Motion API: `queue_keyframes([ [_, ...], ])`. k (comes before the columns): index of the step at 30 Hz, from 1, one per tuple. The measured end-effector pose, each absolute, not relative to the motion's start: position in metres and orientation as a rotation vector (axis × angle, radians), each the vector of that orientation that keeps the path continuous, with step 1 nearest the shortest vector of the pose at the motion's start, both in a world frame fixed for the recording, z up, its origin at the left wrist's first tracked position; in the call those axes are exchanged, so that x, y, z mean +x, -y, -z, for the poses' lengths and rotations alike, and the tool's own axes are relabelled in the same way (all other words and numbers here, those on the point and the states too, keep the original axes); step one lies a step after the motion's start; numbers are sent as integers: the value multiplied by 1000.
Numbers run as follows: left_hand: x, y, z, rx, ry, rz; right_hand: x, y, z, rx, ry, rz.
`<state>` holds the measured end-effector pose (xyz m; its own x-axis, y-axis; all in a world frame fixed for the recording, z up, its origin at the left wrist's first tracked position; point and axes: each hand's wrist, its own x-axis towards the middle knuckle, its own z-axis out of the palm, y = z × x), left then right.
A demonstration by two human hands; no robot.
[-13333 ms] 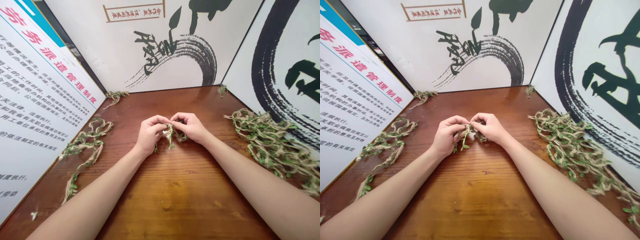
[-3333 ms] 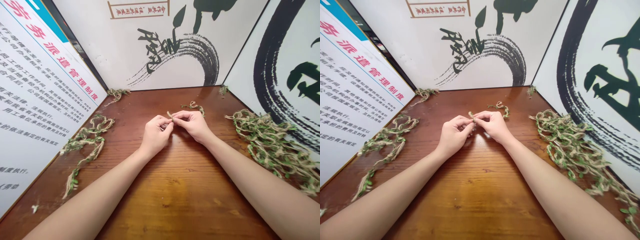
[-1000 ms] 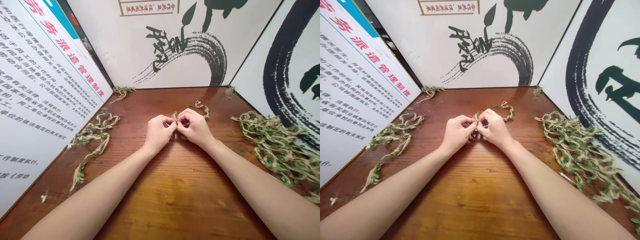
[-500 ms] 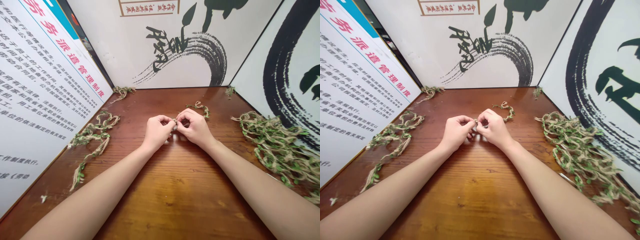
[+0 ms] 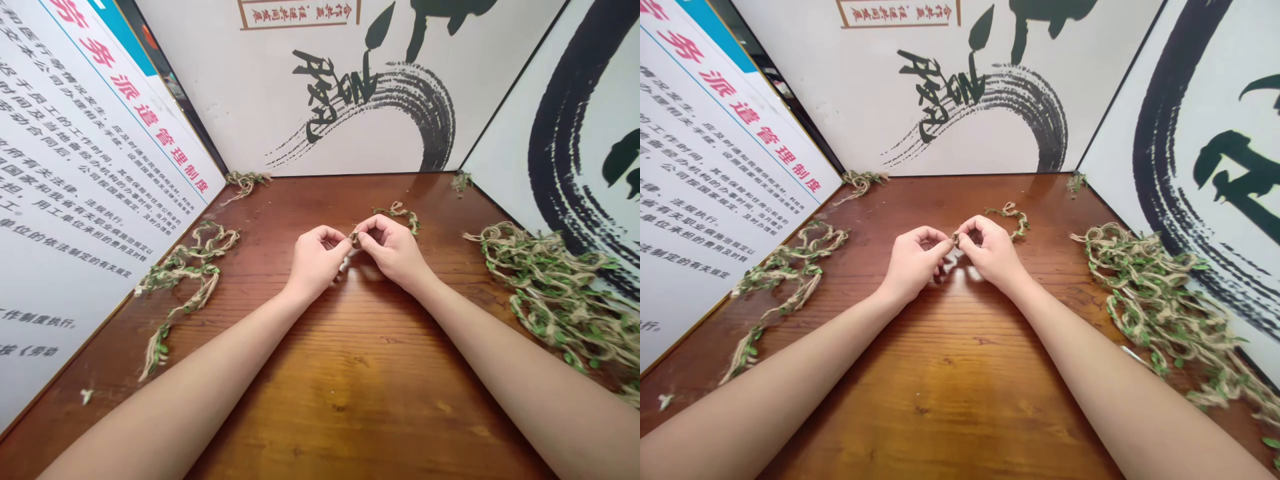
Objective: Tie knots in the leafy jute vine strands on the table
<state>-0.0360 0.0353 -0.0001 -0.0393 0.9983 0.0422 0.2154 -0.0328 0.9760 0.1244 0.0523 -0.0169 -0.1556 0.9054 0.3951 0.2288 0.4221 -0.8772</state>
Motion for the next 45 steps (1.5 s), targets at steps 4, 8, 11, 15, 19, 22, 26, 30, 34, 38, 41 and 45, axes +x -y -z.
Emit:
queue_keyframes([
  [4, -36, -36, 5, 1505, -1335, -1311, 124, -54, 19, -998, 1661, -856],
  [8, -35, -36, 5, 1513, -1260, -1290, 124, -53, 18, -995, 1729, -816],
  [11, -35, -35, 3, 1440, -1222, -1258, 124, -52, 17, -998, 1754, -807],
  [15, -35, -35, 1, 1352, -1220, -1230, 125, -51, 15, -1022, 1757, -829],
  [19, -34, -35, 0, 1201, -1186, -1246, 125, -51, 15, -1029, 1705, -899],
  [22, -33, -36, -2, 1120, -1163, -1255, 124, -50, 16, -1002, 1677, -943],
  [26, -34, -37, -5, 1072, -1153, -1250, 123, -48, 13, -1016, 1746, -905],
  [30, -34, -39, -2, 1114, -1142, -1238, 123, -47, 10, -1028, 1837, -770],
  [34, -34, -41, 3, 1176, -1155, -1242, 123, -47, 10, -1017, 1883, -649],
  [38, -33, -41, 3, 1193, -1173, -1235, 124, -46, 10, -1017, 1915, -612],
  [41, -33, -39, -1, 1187, -1170, -1220, 124, -46, 9, -997, 1933, -602],
  [45, -34, -38, -5, 1186, -1163, -1200, 124, -46, 9, -991, 1924, -601],
])
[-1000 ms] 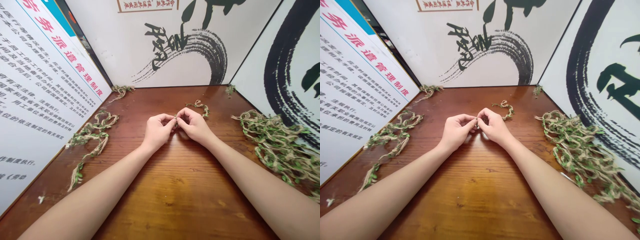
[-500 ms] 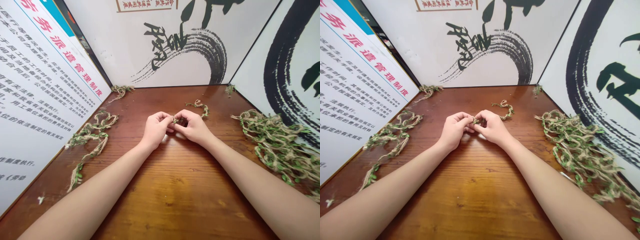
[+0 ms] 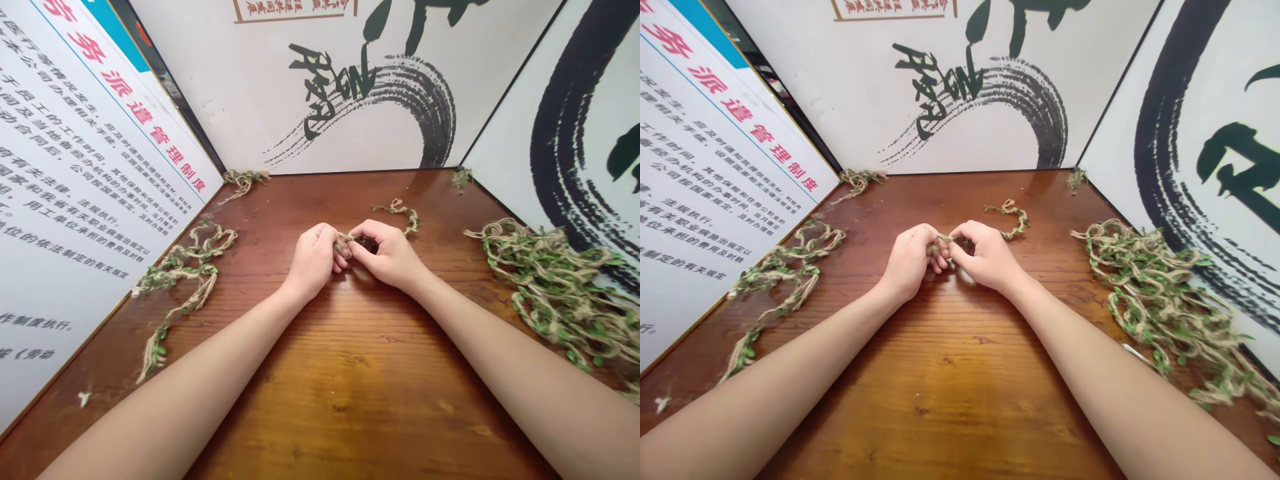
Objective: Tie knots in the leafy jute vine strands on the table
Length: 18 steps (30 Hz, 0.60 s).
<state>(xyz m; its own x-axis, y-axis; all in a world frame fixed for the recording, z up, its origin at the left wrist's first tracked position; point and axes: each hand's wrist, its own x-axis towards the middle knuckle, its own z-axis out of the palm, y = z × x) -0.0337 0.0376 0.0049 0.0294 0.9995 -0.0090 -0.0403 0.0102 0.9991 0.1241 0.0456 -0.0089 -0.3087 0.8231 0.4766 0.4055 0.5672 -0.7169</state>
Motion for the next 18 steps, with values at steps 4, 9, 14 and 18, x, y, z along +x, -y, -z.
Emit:
queue_keyframes([
  [4, -34, -38, -5, 1171, -1163, -1189, 124, -46, 10, -989, 1912, -584],
  [9, -34, -40, -1, 1253, -1161, -1163, 124, -46, 11, -980, 1924, -560],
  [14, -34, -39, 1, 1280, -1172, -1156, 124, -46, 11, -955, 1872, -633],
  [18, -34, -39, 1, 1278, -1184, -1168, 123, -45, 10, -962, 1888, -639],
])
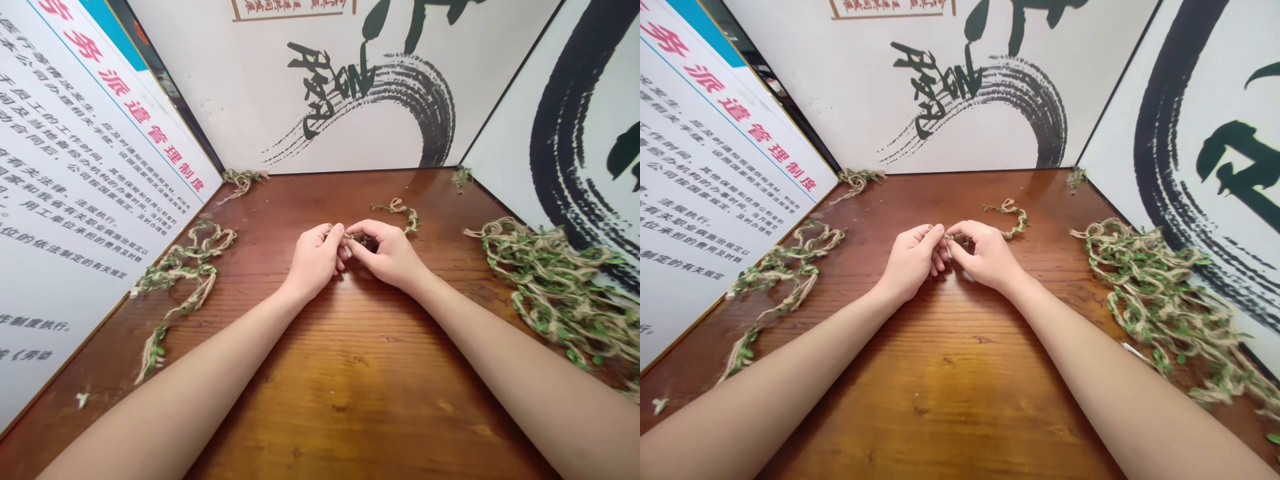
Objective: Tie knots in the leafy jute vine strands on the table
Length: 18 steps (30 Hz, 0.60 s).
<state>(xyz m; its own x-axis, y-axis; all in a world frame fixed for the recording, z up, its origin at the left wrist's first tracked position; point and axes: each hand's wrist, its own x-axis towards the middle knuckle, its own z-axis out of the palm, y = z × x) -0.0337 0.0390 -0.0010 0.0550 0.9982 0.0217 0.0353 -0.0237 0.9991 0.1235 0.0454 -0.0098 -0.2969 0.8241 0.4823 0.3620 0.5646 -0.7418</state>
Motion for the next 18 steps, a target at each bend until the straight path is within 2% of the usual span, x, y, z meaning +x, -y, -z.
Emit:
queue_keyframes([
  [18, -35, -38, 2, 1295, -1238, -1273, 123, -46, 10, -1021, 1868, -639],
])
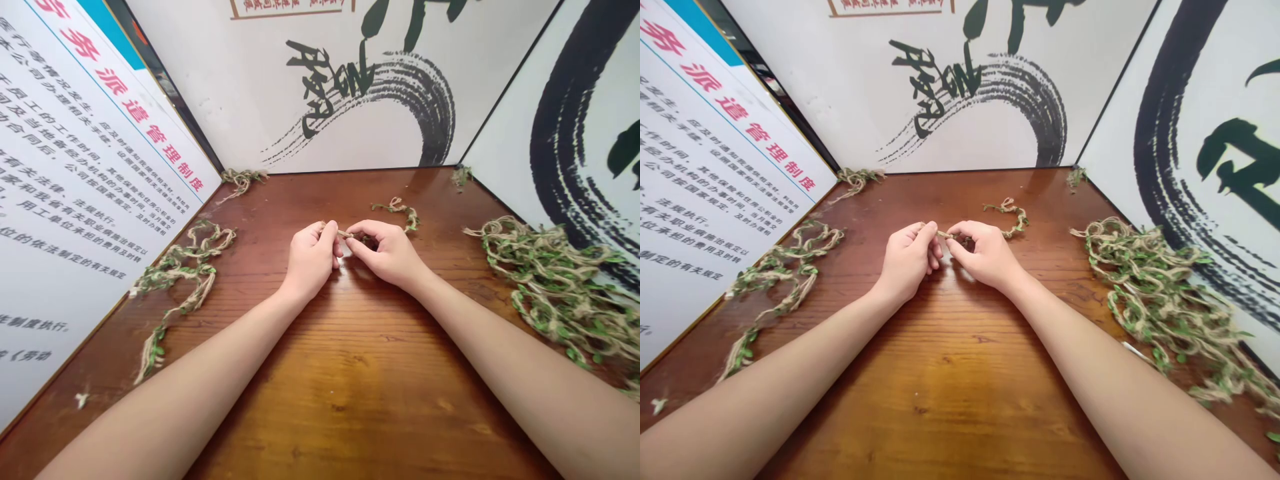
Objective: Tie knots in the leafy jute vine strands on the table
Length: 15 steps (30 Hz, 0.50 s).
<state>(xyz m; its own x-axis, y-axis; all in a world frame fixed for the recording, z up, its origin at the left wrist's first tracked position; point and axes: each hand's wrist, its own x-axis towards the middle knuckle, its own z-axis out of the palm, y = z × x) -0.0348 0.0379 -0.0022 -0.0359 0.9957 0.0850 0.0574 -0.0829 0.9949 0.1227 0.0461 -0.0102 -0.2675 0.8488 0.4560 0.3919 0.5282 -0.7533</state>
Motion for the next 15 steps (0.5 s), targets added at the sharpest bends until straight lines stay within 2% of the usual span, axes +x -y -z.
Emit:
queue_keyframes([
  [15, -35, -38, 1, 1289, -1281, -1301, 123, -45, 9, -1039, 1843, -740],
])
